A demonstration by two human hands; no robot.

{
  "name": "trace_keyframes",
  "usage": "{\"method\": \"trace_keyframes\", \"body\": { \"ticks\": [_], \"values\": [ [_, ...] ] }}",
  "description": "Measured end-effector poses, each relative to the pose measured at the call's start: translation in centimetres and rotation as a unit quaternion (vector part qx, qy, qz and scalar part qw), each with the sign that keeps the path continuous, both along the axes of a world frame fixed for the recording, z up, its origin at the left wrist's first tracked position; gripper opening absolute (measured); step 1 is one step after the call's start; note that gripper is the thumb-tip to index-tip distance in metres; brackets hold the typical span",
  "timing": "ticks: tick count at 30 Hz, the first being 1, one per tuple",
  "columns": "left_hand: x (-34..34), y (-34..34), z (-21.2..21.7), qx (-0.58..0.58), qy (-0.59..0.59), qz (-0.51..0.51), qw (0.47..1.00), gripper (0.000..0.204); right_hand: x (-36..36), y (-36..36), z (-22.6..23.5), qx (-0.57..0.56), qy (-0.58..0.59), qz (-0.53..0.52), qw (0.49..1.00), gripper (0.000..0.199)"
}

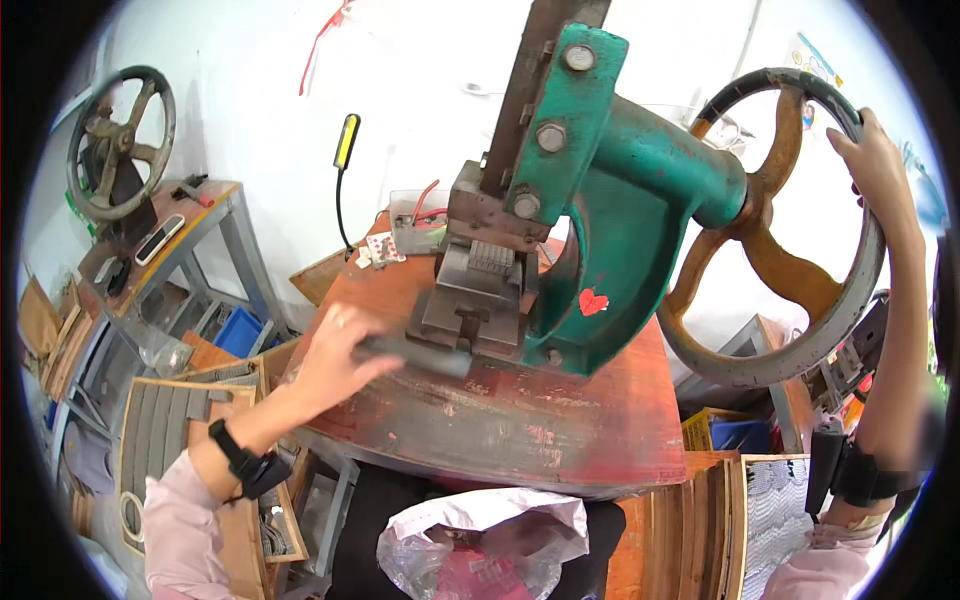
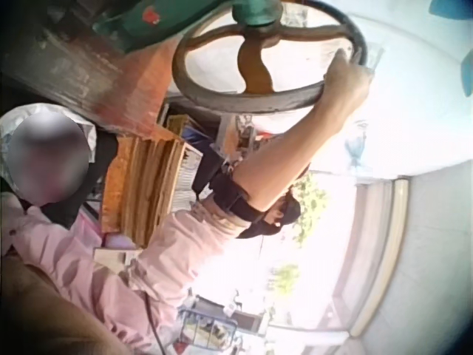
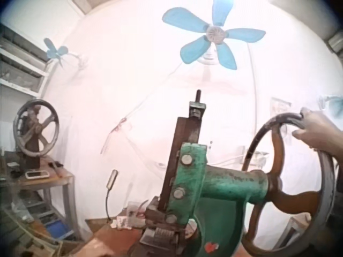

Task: Using a manual press machine to process small corrugated metal components and organizing them into wooden trays.

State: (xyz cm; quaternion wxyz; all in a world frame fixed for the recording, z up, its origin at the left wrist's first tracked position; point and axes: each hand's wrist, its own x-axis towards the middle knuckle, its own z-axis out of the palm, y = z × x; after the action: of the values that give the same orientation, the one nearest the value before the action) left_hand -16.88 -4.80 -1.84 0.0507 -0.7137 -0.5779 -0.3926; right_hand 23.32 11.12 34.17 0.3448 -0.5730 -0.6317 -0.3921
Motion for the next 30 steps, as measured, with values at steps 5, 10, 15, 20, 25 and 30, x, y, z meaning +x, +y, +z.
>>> {"method": "trace_keyframes", "body": {
  "ticks": [5,10,15,20,25,30],
  "values": [
    [-1.0,0.0,-1.1,-0.034,0.081,0.014,0.996,0.049,-0.4,-0.1,1.2,-0.047,0.049,-0.001,0.998,0.055],
    [3.1,8.4,3.8,0.015,-0.088,0.017,0.996,0.061,0.5,1.3,0.8,-0.017,0.047,-0.029,0.998,0.061],
    [2.9,13.4,3.8,-0.056,-0.095,0.000,0.994,0.055,1.5,1.6,1.4,-0.048,0.060,0.008,0.997,0.057],
    [3.4,14.3,3.7,-0.089,-0.186,0.001,0.978,0.066,2.0,2.5,1.9,-0.065,0.055,0.019,0.996,0.061],
    [4.6,13.6,4.0,-0.036,-0.128,0.041,0.990,0.066,2.9,0.5,1.5,0.123,-0.056,-0.064,0.989,0.058],
    [3.6,6.3,3.0,-0.004,-0.238,0.133,0.962,0.046,-5.8,-6.5,-17.1,0.138,-0.021,0.206,0.968,0.041]
  ]
}}
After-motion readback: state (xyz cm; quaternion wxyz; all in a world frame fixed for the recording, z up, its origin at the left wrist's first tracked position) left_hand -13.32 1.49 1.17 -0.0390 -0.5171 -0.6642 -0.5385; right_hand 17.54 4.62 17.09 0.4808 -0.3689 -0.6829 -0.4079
